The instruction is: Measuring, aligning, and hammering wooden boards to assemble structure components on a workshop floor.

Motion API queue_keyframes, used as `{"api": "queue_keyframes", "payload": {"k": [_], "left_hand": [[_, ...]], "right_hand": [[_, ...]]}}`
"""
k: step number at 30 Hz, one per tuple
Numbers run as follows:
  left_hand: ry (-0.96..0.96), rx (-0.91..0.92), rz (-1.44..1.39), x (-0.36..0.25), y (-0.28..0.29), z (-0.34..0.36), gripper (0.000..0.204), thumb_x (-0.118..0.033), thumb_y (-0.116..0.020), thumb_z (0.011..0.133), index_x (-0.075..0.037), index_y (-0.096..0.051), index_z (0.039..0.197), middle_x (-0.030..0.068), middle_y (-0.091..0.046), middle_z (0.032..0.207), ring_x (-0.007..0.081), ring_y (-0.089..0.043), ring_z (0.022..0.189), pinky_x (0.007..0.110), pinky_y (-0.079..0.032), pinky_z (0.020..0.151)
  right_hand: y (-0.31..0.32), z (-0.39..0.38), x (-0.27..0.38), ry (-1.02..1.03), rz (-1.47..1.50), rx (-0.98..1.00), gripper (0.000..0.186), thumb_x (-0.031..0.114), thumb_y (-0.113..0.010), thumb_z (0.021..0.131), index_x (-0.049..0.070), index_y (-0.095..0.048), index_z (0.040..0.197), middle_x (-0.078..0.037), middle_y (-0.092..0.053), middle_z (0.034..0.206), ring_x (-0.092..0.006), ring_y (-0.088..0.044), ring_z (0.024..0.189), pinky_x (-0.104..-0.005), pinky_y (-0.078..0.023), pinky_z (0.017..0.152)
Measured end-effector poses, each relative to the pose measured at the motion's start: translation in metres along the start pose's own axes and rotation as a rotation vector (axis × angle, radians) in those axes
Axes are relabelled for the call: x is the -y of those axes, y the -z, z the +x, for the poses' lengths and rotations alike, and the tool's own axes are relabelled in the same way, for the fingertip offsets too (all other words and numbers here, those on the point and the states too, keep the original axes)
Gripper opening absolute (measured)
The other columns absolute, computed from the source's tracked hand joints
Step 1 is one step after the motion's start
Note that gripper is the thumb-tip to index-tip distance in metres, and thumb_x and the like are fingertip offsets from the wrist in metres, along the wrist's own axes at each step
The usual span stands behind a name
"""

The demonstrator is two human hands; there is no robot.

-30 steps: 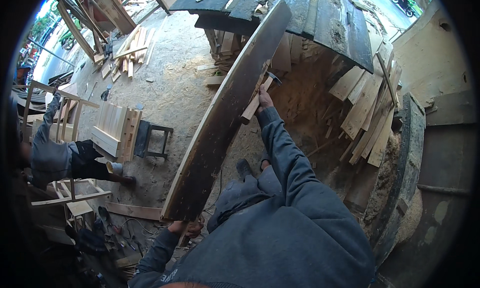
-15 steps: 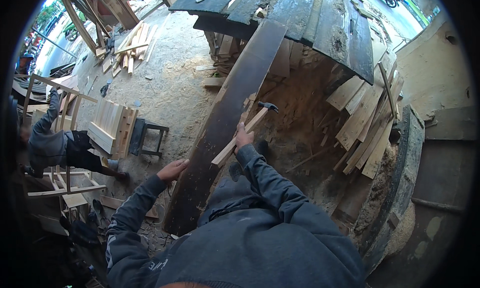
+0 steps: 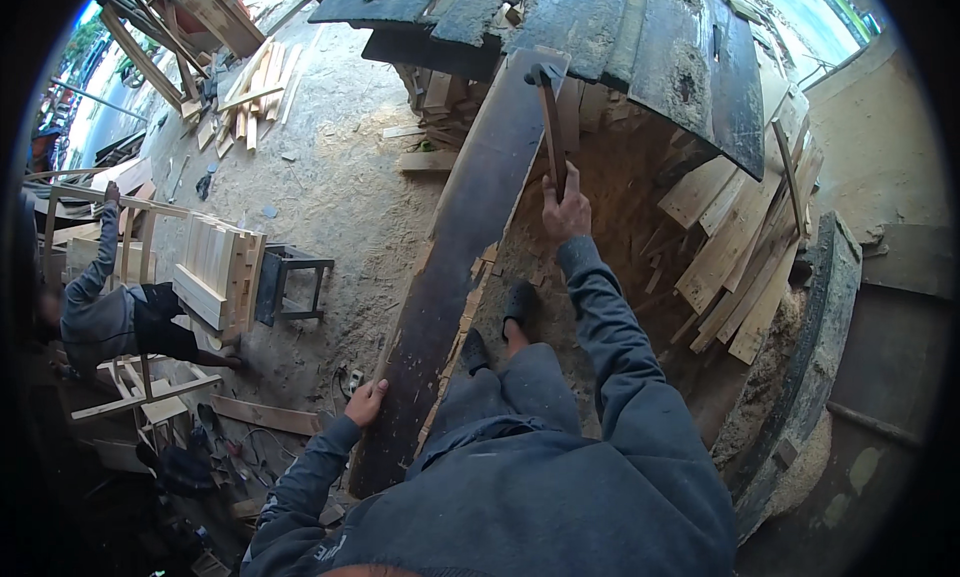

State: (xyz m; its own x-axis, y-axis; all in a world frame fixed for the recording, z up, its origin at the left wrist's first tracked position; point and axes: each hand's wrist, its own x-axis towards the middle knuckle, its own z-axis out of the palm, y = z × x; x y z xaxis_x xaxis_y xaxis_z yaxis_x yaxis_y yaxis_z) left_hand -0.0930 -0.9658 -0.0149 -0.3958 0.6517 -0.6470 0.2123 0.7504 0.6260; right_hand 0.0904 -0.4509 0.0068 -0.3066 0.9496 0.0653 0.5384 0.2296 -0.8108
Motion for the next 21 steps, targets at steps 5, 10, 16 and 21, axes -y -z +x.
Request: {"api": "queue_keyframes", "payload": {"k": [5,10,16,21], "left_hand": [[0.074,-0.045,0.046,-0.01,-0.005,-0.009,0.065,-0.061,-0.047,0.099,0.003,-0.063,0.1,0.0225,-0.064,0.082,0.0383,-0.064,0.082,0.045,-0.048,0.076],[0.103,-0.031,0.055,-0.006,-0.011,-0.01,0.065,-0.061,-0.048,0.099,0.002,-0.063,0.103,0.024,-0.065,0.084,0.0415,-0.065,0.086,0.046,-0.049,0.076],[0.052,-0.065,-0.014,-0.006,-0.01,-0.009,0.062,-0.058,-0.048,0.099,0.001,-0.063,0.104,0.0243,-0.066,0.085,0.0412,-0.066,0.087,0.046,-0.049,0.077],[0.019,-0.083,0.026,-0.01,-0.009,-0.01,0.061,-0.058,-0.048,0.1,0.002,-0.062,0.101,0.0229,-0.064,0.083,0.0395,-0.065,0.083,0.045,-0.048,0.075]], "right_hand": [[-0.03,0.091,0.024,0.096,-0.005,-0.009,0.041,0.035,-0.054,0.1,0.004,-0.048,0.126,-0.029,-0.068,0.103,-0.0492,-0.065,0.094,-0.0538,-0.054,0.079],[-0.028,0.139,0.036,-0.052,-0.365,0.19,0.042,0.034,-0.052,0.099,0.0,-0.048,0.122,-0.034,-0.065,0.106,-0.0516,-0.063,0.101,-0.0543,-0.052,0.087],[-0.026,0.138,0.036,0.01,-0.208,0.045,0.044,0.04,-0.055,0.097,0.003,-0.049,0.119,-0.034,-0.064,0.109,-0.0523,-0.06,0.105,-0.0568,-0.049,0.092],[-0.037,0.125,0.025,-0.001,-0.434,0.238,0.038,0.037,-0.054,0.097,0.005,-0.047,0.117,-0.034,-0.064,0.111,-0.0523,-0.061,0.106,-0.0583,-0.048,0.093]]}}
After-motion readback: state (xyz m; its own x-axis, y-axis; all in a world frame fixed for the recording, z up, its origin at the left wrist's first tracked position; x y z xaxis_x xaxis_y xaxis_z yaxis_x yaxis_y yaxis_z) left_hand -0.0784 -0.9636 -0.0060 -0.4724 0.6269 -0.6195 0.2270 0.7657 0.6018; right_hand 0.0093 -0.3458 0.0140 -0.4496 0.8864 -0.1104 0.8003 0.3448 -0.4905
